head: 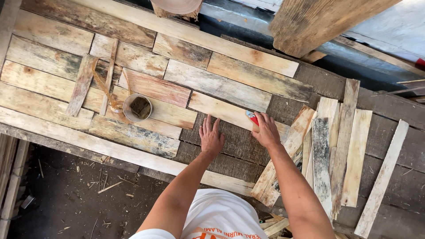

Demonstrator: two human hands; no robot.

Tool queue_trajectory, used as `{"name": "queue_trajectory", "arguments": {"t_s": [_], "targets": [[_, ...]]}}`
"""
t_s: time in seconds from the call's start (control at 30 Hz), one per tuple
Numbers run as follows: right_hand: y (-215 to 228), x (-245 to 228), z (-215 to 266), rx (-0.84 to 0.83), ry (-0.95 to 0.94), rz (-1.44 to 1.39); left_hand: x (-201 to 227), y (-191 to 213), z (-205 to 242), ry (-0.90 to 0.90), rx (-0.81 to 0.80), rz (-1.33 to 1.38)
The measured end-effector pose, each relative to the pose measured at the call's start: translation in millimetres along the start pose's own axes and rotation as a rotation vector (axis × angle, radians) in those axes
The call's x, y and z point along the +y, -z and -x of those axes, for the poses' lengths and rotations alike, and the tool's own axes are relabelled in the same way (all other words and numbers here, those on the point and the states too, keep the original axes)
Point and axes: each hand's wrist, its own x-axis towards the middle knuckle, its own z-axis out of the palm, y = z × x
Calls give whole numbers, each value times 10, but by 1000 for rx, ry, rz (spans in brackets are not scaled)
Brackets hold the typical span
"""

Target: Measuring and cutting thin wood planks with a utility knife to fit a patterned surface.

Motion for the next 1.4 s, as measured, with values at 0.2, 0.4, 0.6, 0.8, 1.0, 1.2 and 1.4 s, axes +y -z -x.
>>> {"name": "queue_trajectory", "arguments": {"t_s": [0.2, 0.4, 0.6, 0.8, 1.0, 1.2, 1.4], "targets": [[17, -16, -13, 20, 20, -21, 0, 9, 3, 3, -5, 10], [14, -37, -41, -1, 10, 8, -6, 41, 14, -1, -16, 28], [3, -21, -49, 6, 5, -18, -12, 14, 12, -1, -31, 2], [27, -28, -47, 2, -9, -32, -16, 7, 14, -5, -37, -15], [11, -6, -62, 9, 5, -35, -5, 19, 16, -13, -24, -15], [-134, 117, -29, 113, 39, -103, -6, -20, -1, -13, -38, -26], [-142, 32, 125, 204, -88, -212, 125, -28, 19, -90, 66, 70]]}}
